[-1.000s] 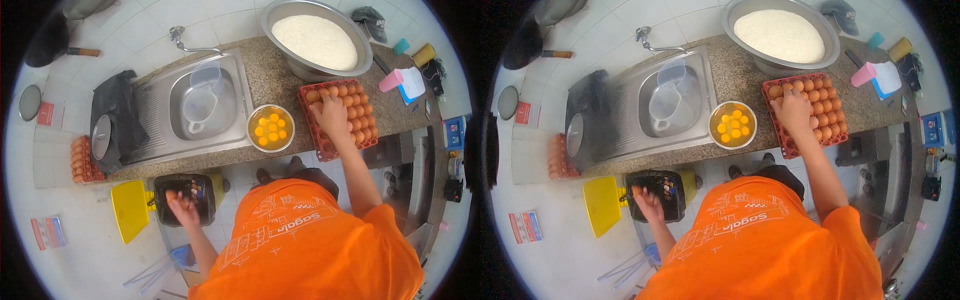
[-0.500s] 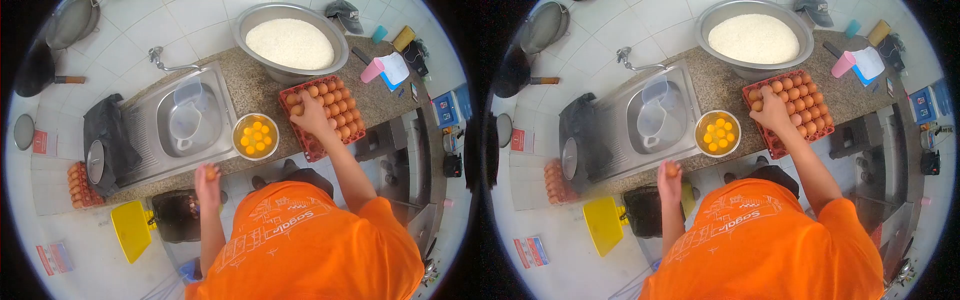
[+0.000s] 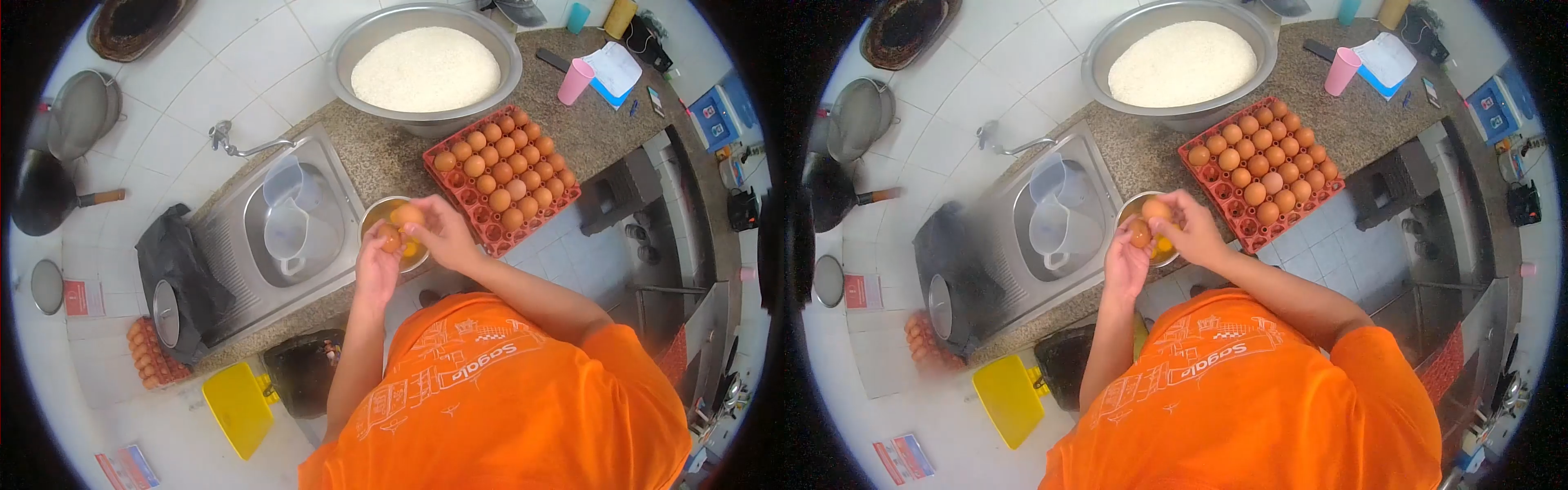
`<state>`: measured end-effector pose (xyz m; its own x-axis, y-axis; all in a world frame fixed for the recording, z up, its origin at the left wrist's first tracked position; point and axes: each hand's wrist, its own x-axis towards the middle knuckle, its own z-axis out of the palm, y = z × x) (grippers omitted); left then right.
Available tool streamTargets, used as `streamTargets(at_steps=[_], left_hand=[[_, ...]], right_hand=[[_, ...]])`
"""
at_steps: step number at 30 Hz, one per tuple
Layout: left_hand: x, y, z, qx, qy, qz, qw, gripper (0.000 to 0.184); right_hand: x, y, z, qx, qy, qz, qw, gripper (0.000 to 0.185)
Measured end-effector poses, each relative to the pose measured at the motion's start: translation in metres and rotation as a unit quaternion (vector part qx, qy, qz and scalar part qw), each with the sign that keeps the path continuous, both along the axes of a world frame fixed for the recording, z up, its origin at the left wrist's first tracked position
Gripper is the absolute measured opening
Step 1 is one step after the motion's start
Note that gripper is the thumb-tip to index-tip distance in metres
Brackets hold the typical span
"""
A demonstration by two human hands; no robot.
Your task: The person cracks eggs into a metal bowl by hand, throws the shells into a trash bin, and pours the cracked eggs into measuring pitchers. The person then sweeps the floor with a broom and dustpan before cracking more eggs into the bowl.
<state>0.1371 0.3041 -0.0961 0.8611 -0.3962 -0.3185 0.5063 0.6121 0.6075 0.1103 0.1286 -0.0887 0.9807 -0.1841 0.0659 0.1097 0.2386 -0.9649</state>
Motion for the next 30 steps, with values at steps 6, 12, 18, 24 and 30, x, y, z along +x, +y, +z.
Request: streamTargets(at_steps=[6,12,18,24,30], left_hand=[[0.005,-0.005,0.003,0.071,-0.042,-0.057,0.995,0.059],[0.009,-0.001,0.003,0.265,-0.149,-0.111,0.946,0.047],[0.015,0.007,-0.012,0.324,-0.241,-0.128,0.906,0.049],[0.025,0.010,-0.031,0.400,-0.279,-0.124,0.864,0.053],[0.022,0.012,0.012,0.558,-0.503,-0.080,0.655,0.059]], right_hand=[[0.002,-0.010,0.005,-0.273,-0.090,0.023,0.958,0.040],[0.017,-0.025,-0.004,-0.284,-0.036,0.100,0.953,0.036],[0.023,-0.028,-0.002,-0.365,-0.114,0.173,0.908,0.041],[0.025,-0.019,-0.016,-0.415,-0.109,0.096,0.898,0.042],[0.027,-0.025,-0.008,-0.448,-0.165,0.049,0.877,0.035]])
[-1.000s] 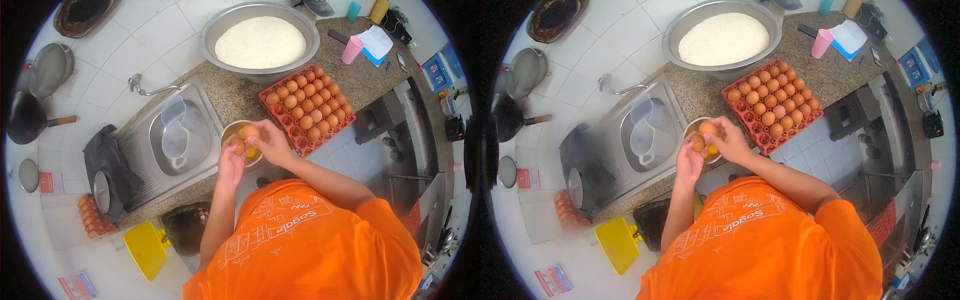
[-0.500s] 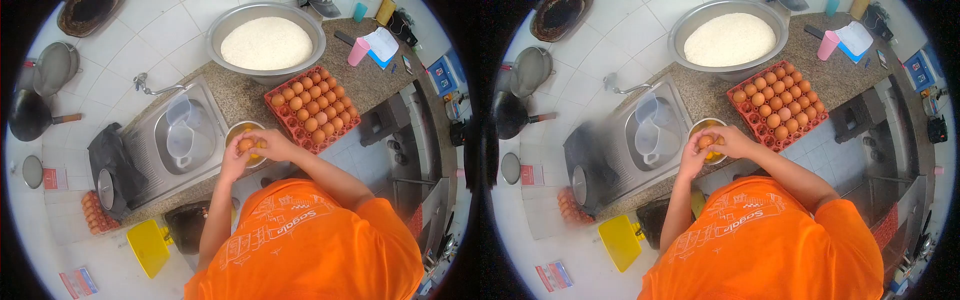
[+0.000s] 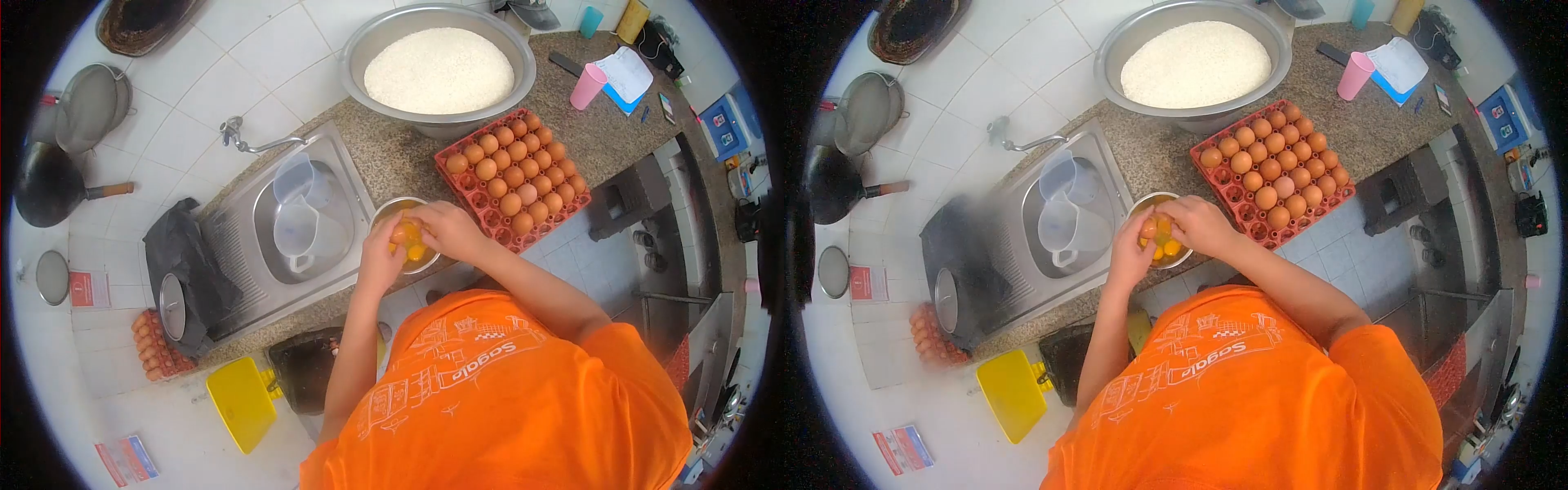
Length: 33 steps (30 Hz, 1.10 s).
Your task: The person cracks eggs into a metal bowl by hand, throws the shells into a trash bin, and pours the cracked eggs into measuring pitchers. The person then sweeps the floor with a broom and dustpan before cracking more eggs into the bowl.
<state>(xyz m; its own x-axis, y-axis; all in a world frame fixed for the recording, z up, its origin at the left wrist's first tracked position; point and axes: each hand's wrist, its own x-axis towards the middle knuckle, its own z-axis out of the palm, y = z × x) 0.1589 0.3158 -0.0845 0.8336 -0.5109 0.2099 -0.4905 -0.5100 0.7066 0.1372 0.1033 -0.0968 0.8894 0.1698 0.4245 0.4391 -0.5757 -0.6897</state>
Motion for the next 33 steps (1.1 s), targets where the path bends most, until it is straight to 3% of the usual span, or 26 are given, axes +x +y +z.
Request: streamTargets(at_steps=[1,2,3,4,5,7,9,10,12,14,16,18,19,20,21,22,24,25,26,27,28,30,31,32,33], left_hand=[[0.000,-0.001,0.002,-0.005,-0.026,0.014,1.000,0.060],[-0.001,-0.003,0.000,-0.005,-0.027,0.013,1.000,0.060],[-0.002,-0.006,-0.004,-0.120,0.097,0.027,0.988,0.059],[-0.002,-0.008,-0.009,-0.232,0.218,0.040,0.947,0.059],[-0.001,-0.005,-0.017,-0.233,0.217,0.039,0.947,0.059],[-0.002,0.005,-0.025,-0.282,0.363,0.015,0.888,0.057],[-0.017,0.026,-0.017,-0.348,0.359,0.046,0.865,0.056],[-0.029,0.041,-0.009,-0.411,0.354,0.080,0.837,0.054],[-0.060,0.097,-0.004,-0.404,0.317,0.175,0.840,0.054],[-0.102,0.161,-0.003,-0.396,0.247,0.273,0.841,0.052],[-0.151,0.226,-0.009,-0.322,0.249,0.423,0.810,0.059],[-0.204,0.286,-0.048,-0.090,0.070,0.498,0.860,0.067],[-0.227,0.303,-0.055,0.094,0.071,0.581,0.805,0.071],[-0.244,0.317,-0.062,0.274,0.067,0.637,0.717,0.075],[-0.253,0.333,-0.082,0.219,0.032,0.662,0.716,0.072],[-0.245,0.322,-0.075,0.216,0.034,0.662,0.717,0.072],[-0.216,0.280,-0.055,-0.027,0.053,0.594,0.802,0.067],[-0.184,0.229,-0.018,-0.186,0.190,0.571,0.777,0.059],[-0.161,0.206,-0.017,-0.217,0.252,0.479,0.813,0.052],[-0.135,0.156,0.016,-0.212,0.292,0.370,0.856,0.053],[-0.117,0.124,0.010,-0.313,0.355,0.260,0.842,0.055],[-0.090,0.055,0.016,-0.396,0.380,0.110,0.828,0.058],[-0.078,0.037,0.025,-0.403,0.375,0.106,0.828,0.058],[-0.067,0.023,0.035,-0.421,0.433,0.068,0.794,0.056],[-0.059,0.015,0.042,-0.434,0.487,0.029,0.757,0.054]], right_hand=[[0.000,0.002,0.000,0.000,-0.001,0.000,1.000,0.035],[-0.001,0.004,-0.001,0.074,0.046,-0.022,0.996,0.034],[-0.001,0.006,0.000,0.148,0.093,-0.044,0.984,0.035],[-0.001,0.005,0.001,0.147,0.092,-0.044,0.984,0.035],[0.001,0.002,0.003,0.111,0.100,-0.004,0.989,0.037],[0.004,-0.002,0.012,0.072,0.107,0.038,0.991,0.039],[0.009,-0.007,0.024,0.023,0.121,0.079,0.989,0.044],[0.015,-0.012,0.028,-0.018,0.099,0.042,0.994,0.046],[0.034,-0.030,0.031,-0.137,0.063,-0.067,0.986,0.051],[0.055,-0.047,0.043,-0.287,0.128,-0.149,0.938,0.031],[0.076,-0.065,0.021,-0.345,0.106,-0.146,0.921,0.025],[0.091,-0.071,0.005,-0.463,0.086,-0.117,0.874,0.022],[0.094,-0.066,0.010,-0.494,0.080,-0.123,0.857,0.020],[0.097,-0.065,0.018,-0.496,0.079,-0.123,0.856,0.020],[0.100,-0.066,0.031,-0.500,0.115,-0.107,0.852,0.020],[0.100,-0.065,0.046,-0.503,0.151,-0.090,0.846,0.019],[0.089,-0.057,0.087,-0.462,0.145,-0.024,0.875,0.022],[0.080,-0.050,0.100,-0.410,0.144,0.041,0.900,0.025],[0.073,-0.042,0.103,-0.370,0.129,0.127,0.911,0.027],[0.065,-0.033,0.106,-0.326,0.112,0.210,0.915,0.030],[0.052,-0.020,0.109,-0.305,0.097,0.240,0.917,0.033],[0.025,0.006,0.117,-0.276,0.095,0.278,0.915,0.039],[0.015,0.013,0.121,-0.269,0.107,0.291,0.912,0.042],[0.005,0.015,0.122,-0.277,0.103,0.290,0.910,0.042],[-0.002,0.017,0.118,-0.204,0.114,0.254,0.939,0.045]])
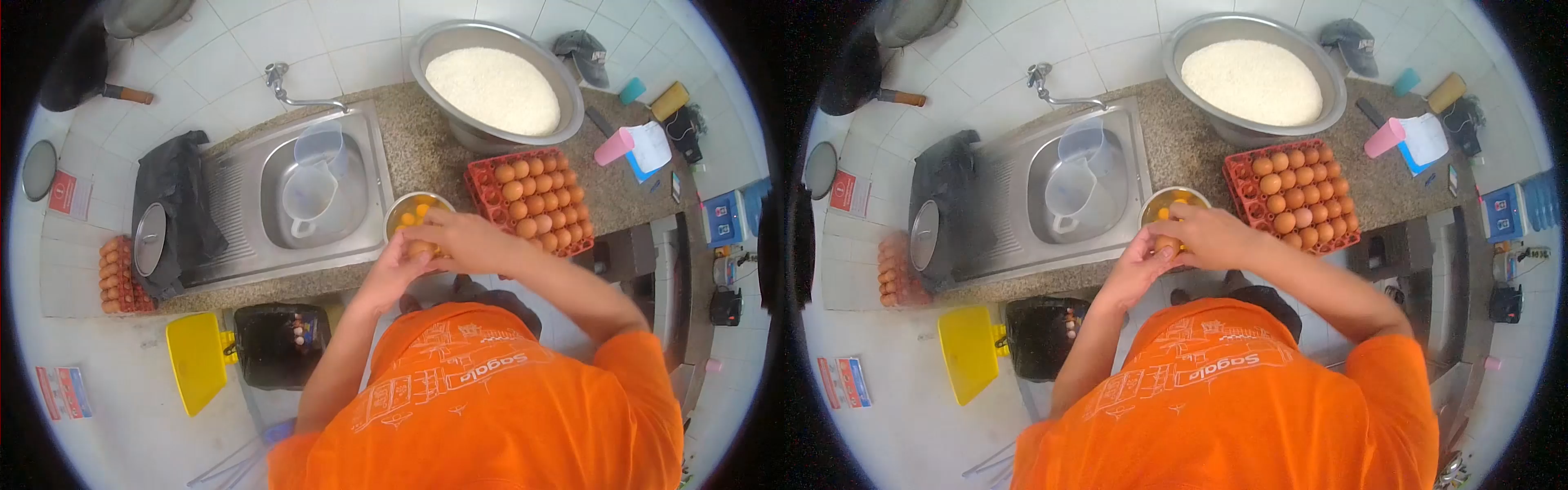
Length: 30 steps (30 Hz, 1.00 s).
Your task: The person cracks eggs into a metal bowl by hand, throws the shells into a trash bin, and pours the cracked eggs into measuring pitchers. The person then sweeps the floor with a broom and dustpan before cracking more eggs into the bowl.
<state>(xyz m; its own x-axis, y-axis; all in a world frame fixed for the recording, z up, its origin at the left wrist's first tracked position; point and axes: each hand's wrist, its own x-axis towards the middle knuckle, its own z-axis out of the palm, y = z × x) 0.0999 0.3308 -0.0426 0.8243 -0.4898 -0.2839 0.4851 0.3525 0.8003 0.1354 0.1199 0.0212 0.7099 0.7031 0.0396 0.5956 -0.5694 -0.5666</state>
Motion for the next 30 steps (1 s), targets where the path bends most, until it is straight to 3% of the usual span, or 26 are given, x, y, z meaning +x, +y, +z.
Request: streamTargets(at_steps=[1,3,4,5,6,7,9,11,13,15,17,18,19,20,21,22,25,30], left_hand=[[0.006,-0.002,-0.002,-0.004,-0.006,0.000,1.000,0.054],[0.018,-0.002,-0.017,0.046,0.016,0.021,0.999,0.045],[0.022,-0.004,-0.029,0.044,0.010,0.026,0.999,0.045],[0.028,-0.006,-0.041,-0.051,0.048,0.046,0.996,0.043],[0.034,-0.008,-0.045,-0.144,0.083,0.062,0.984,0.044],[0.038,-0.012,-0.042,-0.142,0.075,0.063,0.985,0.044],[0.043,-0.026,-0.037,-0.174,0.077,0.093,0.977,0.051],[0.046,-0.039,-0.035,-0.199,0.079,0.090,0.973,0.049],[0.044,-0.045,-0.033,-0.162,0.079,0.098,0.979,0.046],[0.041,-0.041,-0.049,-0.130,0.075,0.094,0.984,0.043],[0.042,-0.033,-0.061,-0.100,0.070,0.092,0.988,0.040],[0.042,-0.030,-0.065,-0.047,0.030,0.078,0.995,0.040],[0.040,-0.029,-0.064,0.006,-0.009,0.064,0.998,0.041],[0.038,-0.027,-0.063,0.006,-0.006,0.065,0.998,0.041],[0.038,-0.026,-0.055,0.084,-0.058,0.046,0.994,0.044],[0.039,-0.024,-0.050,0.161,-0.112,0.022,0.980,0.047],[0.046,-0.019,-0.065,0.236,-0.207,0.003,0.949,0.049],[0.056,-0.012,-0.073,0.204,-0.185,-0.053,0.960,0.045]], right_hand=[[-0.003,0.000,-0.007,0.069,0.019,-0.052,0.996,0.049],[-0.001,-0.013,-0.030,0.129,-0.027,-0.021,0.991,0.050],[-0.007,-0.017,-0.036,0.220,0.154,-0.140,0.953,0.049],[-0.009,-0.019,-0.042,0.299,0.326,-0.249,0.862,0.047],[-0.009,-0.018,-0.050,0.314,0.219,-0.265,0.885,0.047],[-0.011,-0.011,-0.042,0.318,0.214,-0.260,0.886,0.047],[-0.015,0.006,-0.024,0.315,-0.137,-0.284,0.895,0.050],[-0.010,0.007,-0.046,0.283,-0.197,-0.249,0.905,0.051],[-0.012,0.009,-0.060,0.203,-0.123,-0.183,0.954,0.051],[-0.010,0.009,-0.070,0.219,-0.133,-0.209,0.944,0.047],[-0.006,0.004,-0.091,0.336,0.087,-0.288,0.892,0.041],[0.003,0.001,-0.120,0.439,0.227,-0.308,0.813,0.038],[0.005,-0.004,-0.120,0.439,0.229,-0.308,0.812,0.038],[0.007,-0.010,-0.121,0.359,0.191,-0.275,0.871,0.040],[0.008,-0.013,-0.119,0.277,0.150,-0.240,0.918,0.041],[0.007,-0.013,-0.113,0.281,0.143,-0.225,0.922,0.042],[0.013,-0.014,-0.122,0.246,0.125,-0.202,0.940,0.041],[0.010,-0.005,-0.124,0.272,0.041,-0.219,0.936,0.039]])
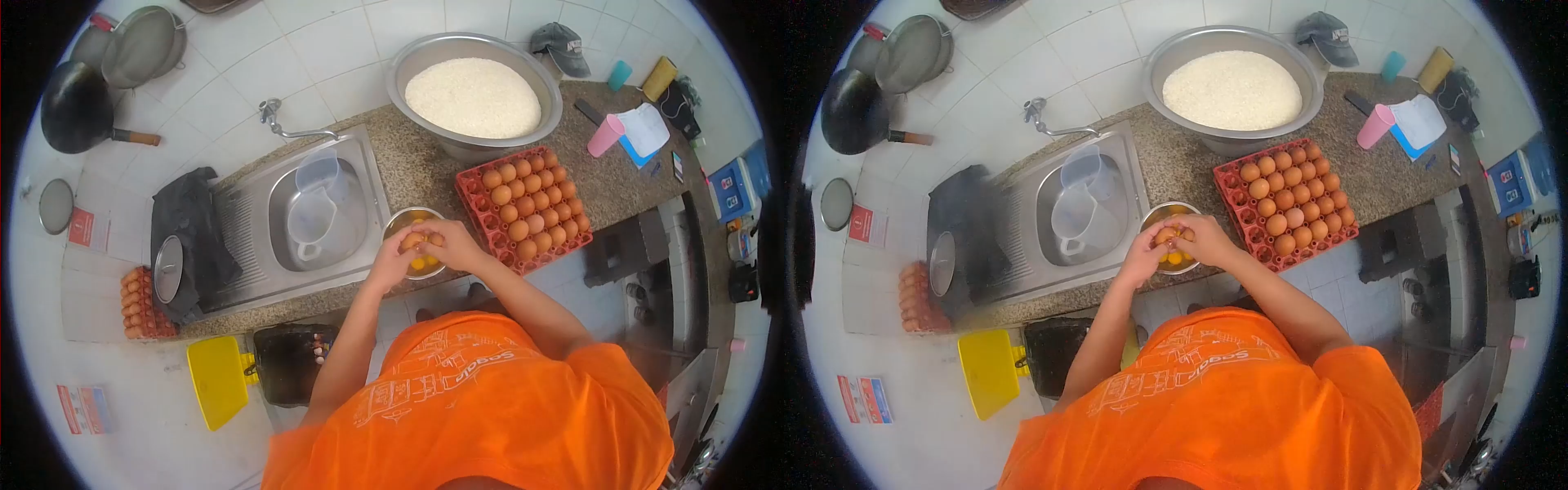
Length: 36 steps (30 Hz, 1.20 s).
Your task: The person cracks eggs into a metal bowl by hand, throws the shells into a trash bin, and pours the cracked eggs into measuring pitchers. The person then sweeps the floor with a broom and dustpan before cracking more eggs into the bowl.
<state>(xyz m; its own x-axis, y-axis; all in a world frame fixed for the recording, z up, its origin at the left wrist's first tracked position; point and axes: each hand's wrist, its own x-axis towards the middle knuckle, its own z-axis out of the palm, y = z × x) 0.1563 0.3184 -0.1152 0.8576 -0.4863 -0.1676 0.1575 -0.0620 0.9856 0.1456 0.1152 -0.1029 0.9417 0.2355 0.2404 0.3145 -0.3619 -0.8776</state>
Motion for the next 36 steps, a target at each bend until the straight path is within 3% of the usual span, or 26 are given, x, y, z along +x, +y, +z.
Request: streamTargets(at_steps=[5,11,13,19,26,28,29,31,32,34,35,36], left_hand=[[0.014,0.006,-0.014,0.043,-0.060,-0.038,0.997,0.049],[0.029,0.009,0.011,0.090,-0.090,-0.056,0.990,0.060],[0.033,0.007,0.036,0.162,-0.252,-0.075,0.951,0.064],[0.032,0.000,0.098,0.197,-0.382,-0.076,0.899,0.062],[0.032,-0.003,0.119,0.145,-0.354,-0.056,0.922,0.066],[0.032,-0.005,0.107,0.073,-0.312,-0.018,0.947,0.067],[0.029,-0.007,0.100,0.072,-0.312,-0.019,0.947,0.067],[0.019,-0.011,0.081,-0.085,-0.075,0.049,0.992,0.065],[0.019,-0.008,0.060,-0.085,-0.076,0.048,0.992,0.065],[0.023,-0.001,0.009,-0.300,0.205,0.036,0.931,0.063],[0.020,-0.001,-0.004,-0.301,0.204,0.034,0.931,0.063],[0.014,-0.003,-0.009,-0.377,0.268,0.069,0.884,0.062]], right_hand=[[-0.009,0.000,0.001,-0.014,-0.044,-0.032,0.998,0.039],[-0.003,-0.006,0.011,-0.006,-0.079,-0.017,0.997,0.041],[-0.001,-0.005,0.021,-0.010,-0.123,-0.035,0.992,0.040],[0.000,-0.007,0.057,0.031,-0.083,-0.056,0.994,0.036],[0.003,-0.009,0.074,0.057,-0.122,-0.107,0.985,0.032],[0.004,-0.007,0.072,0.129,-0.008,-0.119,0.984,0.024],[0.003,-0.005,0.071,0.129,-0.008,-0.119,0.984,0.024],[0.001,0.001,0.063,0.136,0.057,-0.141,0.979,0.020],[0.003,0.002,0.049,0.136,0.056,-0.142,0.979,0.020],[0.008,0.003,0.016,0.037,0.017,-0.107,0.993,0.018],[0.008,0.003,0.011,0.036,0.016,-0.108,0.993,0.018],[0.007,0.004,0.010,0.094,0.059,-0.094,0.989,0.019]])
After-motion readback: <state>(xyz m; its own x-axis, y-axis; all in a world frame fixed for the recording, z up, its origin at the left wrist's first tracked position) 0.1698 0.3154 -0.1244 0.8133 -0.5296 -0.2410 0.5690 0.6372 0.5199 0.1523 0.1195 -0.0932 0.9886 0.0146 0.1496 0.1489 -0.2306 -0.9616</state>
